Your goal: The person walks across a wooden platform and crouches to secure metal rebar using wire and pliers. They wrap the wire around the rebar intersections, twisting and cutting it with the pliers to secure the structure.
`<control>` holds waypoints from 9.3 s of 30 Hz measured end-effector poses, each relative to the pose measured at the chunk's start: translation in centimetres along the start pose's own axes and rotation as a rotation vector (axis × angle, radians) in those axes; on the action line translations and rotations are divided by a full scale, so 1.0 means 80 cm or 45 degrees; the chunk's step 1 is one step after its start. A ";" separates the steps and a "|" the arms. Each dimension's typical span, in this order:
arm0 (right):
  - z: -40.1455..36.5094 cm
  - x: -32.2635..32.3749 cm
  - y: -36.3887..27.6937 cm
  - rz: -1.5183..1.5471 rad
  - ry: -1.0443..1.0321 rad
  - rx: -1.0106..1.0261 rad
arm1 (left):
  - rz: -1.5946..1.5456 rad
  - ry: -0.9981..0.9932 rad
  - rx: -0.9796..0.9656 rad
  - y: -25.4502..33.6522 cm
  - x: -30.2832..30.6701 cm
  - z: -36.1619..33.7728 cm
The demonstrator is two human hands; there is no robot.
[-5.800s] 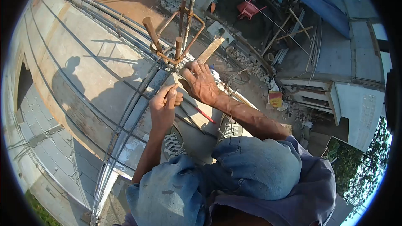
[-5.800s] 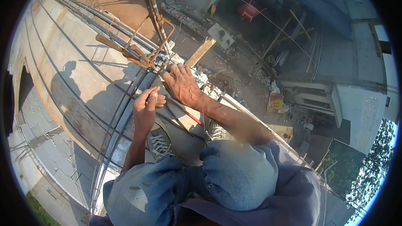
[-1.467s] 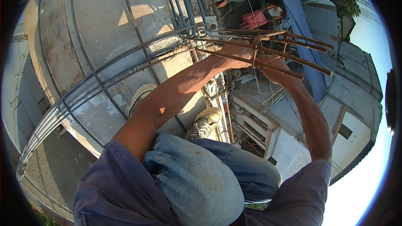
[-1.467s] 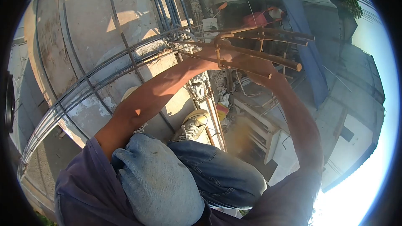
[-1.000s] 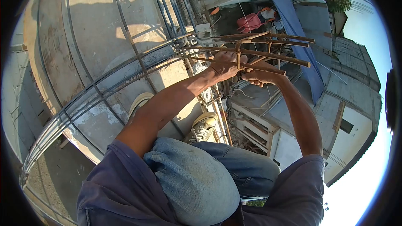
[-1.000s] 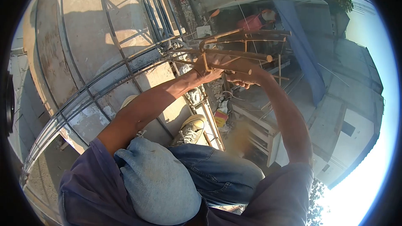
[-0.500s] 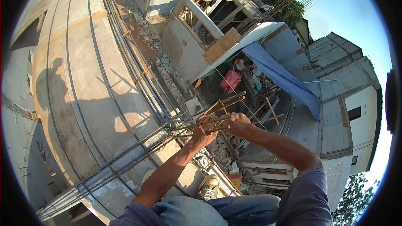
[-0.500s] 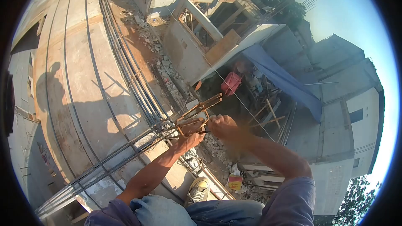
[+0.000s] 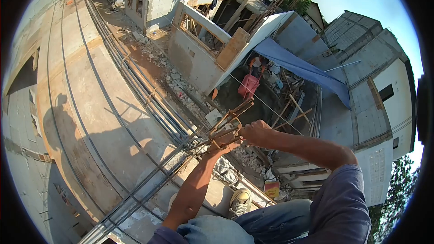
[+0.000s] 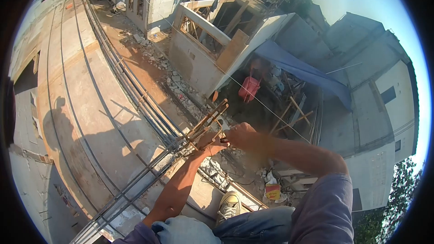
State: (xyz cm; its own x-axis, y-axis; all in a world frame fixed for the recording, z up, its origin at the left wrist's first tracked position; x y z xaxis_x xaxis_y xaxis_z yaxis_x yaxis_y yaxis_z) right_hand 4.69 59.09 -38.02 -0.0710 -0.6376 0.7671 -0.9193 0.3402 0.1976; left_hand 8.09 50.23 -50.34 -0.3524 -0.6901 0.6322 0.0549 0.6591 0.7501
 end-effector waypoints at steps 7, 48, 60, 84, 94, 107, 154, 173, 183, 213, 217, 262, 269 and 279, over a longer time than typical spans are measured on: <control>-0.022 -0.032 -0.013 -0.277 0.408 0.080 | -0.111 -0.020 -0.409 -0.007 -0.001 0.014; -0.017 -0.015 -0.003 -0.501 0.445 0.041 | 0.055 0.546 -0.435 0.007 0.012 -0.016; 0.025 -0.013 0.039 1.244 -1.197 -0.415 | -0.098 0.464 -0.179 0.009 0.001 -0.012; 0.021 0.023 0.039 0.907 -0.457 -0.097 | 0.148 1.023 -0.394 0.002 -0.002 -0.013; 0.013 -0.027 0.046 1.128 -0.698 -0.354 | 0.102 0.723 -0.321 0.023 0.009 -0.041; -0.006 0.012 -0.003 0.920 -0.720 -0.159 | -0.028 0.499 -0.447 0.019 0.016 -0.050; -0.139 -0.135 -0.099 2.124 -0.510 0.235 | -0.260 0.856 -0.359 0.036 -0.052 -0.162; -0.099 -0.150 -0.232 2.386 -0.470 0.588 | -1.308 0.203 0.586 -0.058 -0.027 -0.329; -0.029 -0.186 -0.239 2.049 -0.014 1.395 | -0.980 0.919 0.997 -0.107 0.116 -0.440; -0.096 -0.146 -0.114 1.434 0.584 0.034 | -0.545 -0.547 0.061 0.032 -0.001 -0.209; -0.070 -0.139 -0.091 1.346 0.604 -0.039 | -0.397 -0.423 0.109 0.027 -0.035 -0.203; 0.025 -0.244 -0.119 2.742 0.870 -0.716 | -1.422 0.110 0.551 -0.190 0.063 -0.102; 0.021 -0.232 -0.118 2.748 0.899 -0.749 | -1.355 0.082 0.595 -0.188 0.059 -0.102; 0.007 -0.177 -0.067 3.030 0.564 -0.375 | -1.332 -0.047 0.569 -0.189 0.072 -0.107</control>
State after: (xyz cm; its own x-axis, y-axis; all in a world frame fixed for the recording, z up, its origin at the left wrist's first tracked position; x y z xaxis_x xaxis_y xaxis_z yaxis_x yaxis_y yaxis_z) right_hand 10.38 65.88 -50.28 -0.3665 0.8963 -0.2497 0.6045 0.0253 -0.7962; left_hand 13.21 33.73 -56.39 -0.0572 -0.9598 -0.2748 -0.6175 -0.1823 0.7652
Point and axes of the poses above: each hand's wrist, its own z-axis towards the middle knuckle, its own x-axis out of the back of the hand, y = z × x, the point moved 4 cm from there along z, towards the middle knuckle, and after that the axes turned 11 degrees about -y, right-handed, at the moved point
